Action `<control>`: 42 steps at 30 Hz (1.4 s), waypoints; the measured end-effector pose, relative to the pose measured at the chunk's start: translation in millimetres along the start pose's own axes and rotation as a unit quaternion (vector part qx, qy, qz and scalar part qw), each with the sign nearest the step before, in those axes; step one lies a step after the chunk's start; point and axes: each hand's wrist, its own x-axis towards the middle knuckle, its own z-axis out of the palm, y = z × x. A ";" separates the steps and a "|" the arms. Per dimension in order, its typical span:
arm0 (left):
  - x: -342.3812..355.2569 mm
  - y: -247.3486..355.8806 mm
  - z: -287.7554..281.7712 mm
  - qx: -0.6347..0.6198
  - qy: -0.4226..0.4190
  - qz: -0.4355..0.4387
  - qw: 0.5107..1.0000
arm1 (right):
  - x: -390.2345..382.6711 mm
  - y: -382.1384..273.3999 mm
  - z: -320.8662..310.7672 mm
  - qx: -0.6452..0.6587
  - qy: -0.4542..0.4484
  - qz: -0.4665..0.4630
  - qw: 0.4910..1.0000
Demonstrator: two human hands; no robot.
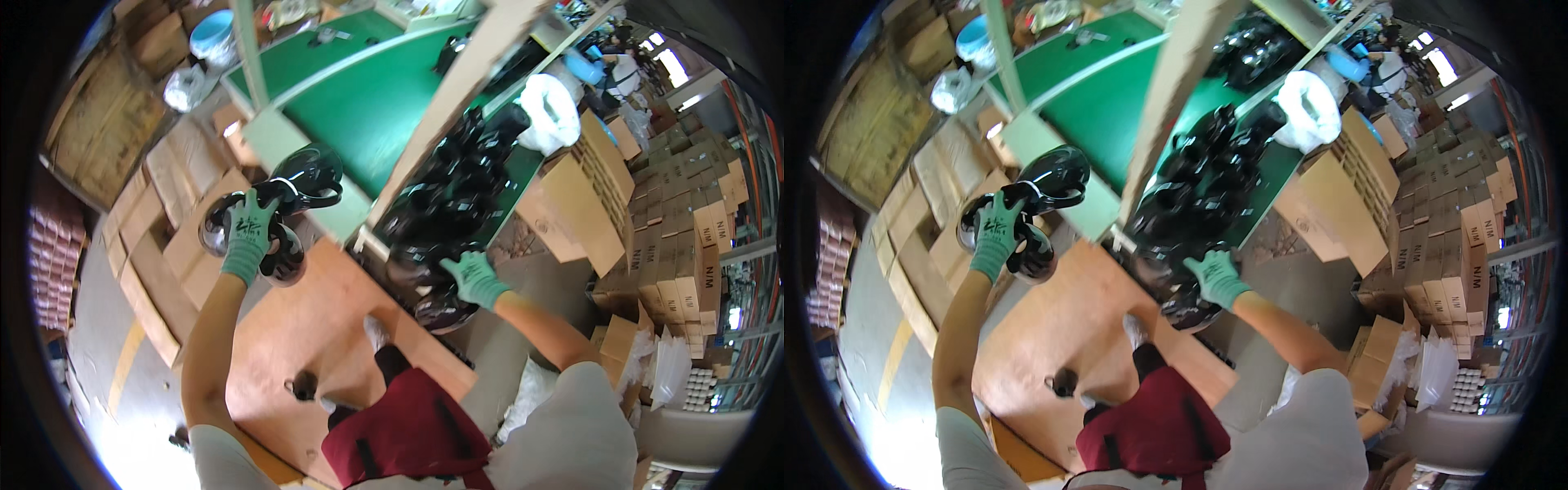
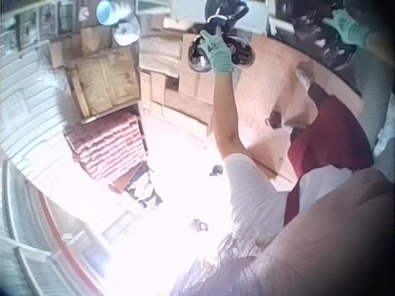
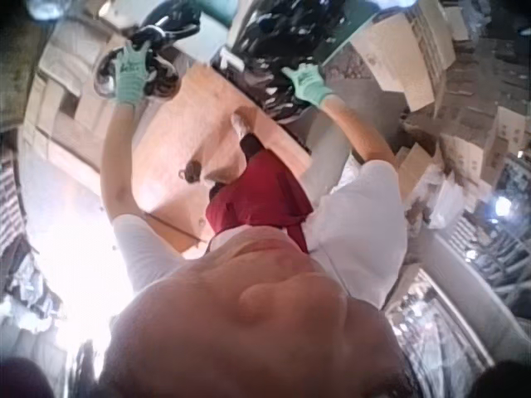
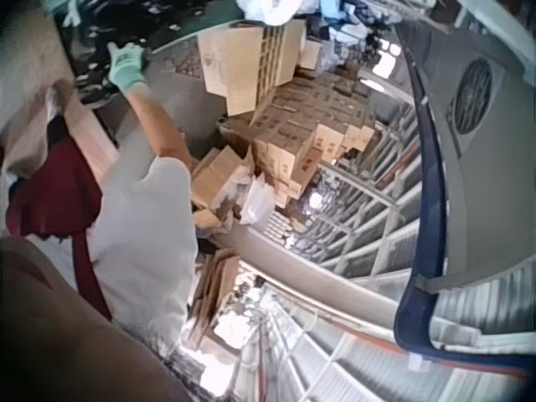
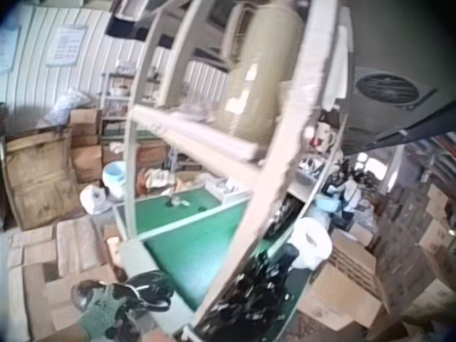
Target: The person repeatedly picks up black teapots and silver foil-wrapped items from a green workbench, places them into a white bag, and then into a cardboard box with internal dividers. The person also moves a large flat board and continues the packing cycle.
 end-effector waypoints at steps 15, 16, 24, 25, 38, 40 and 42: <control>263.9 143.7 64.7 -0.027 0.092 0.151 0.984 | 75.7 123.8 -9.5 -0.135 0.106 -0.068 0.983; 276.6 179.6 63.9 -0.018 0.066 0.200 0.977 | 73.5 139.1 17.1 -0.090 0.110 -0.072 0.987; 173.7 124.8 34.7 -0.190 0.206 0.123 0.952 | 75.9 152.7 53.0 0.020 0.275 -0.104 0.956; 142.0 118.0 44.1 -0.203 0.209 0.119 0.949 | 83.8 152.1 62.1 0.050 0.263 -0.104 0.958; -282.1 125.7 208.8 -0.277 -0.238 -0.284 0.887 | 52.7 153.3 46.3 0.055 0.230 -0.175 0.956; -318.6 119.8 222.9 -0.294 -0.220 -0.246 0.897 | 46.0 143.0 20.5 0.037 0.248 -0.182 0.951; -354.0 99.2 255.6 -0.286 -0.152 -0.160 0.932 | 48.7 138.5 23.3 0.072 0.295 -0.198 0.932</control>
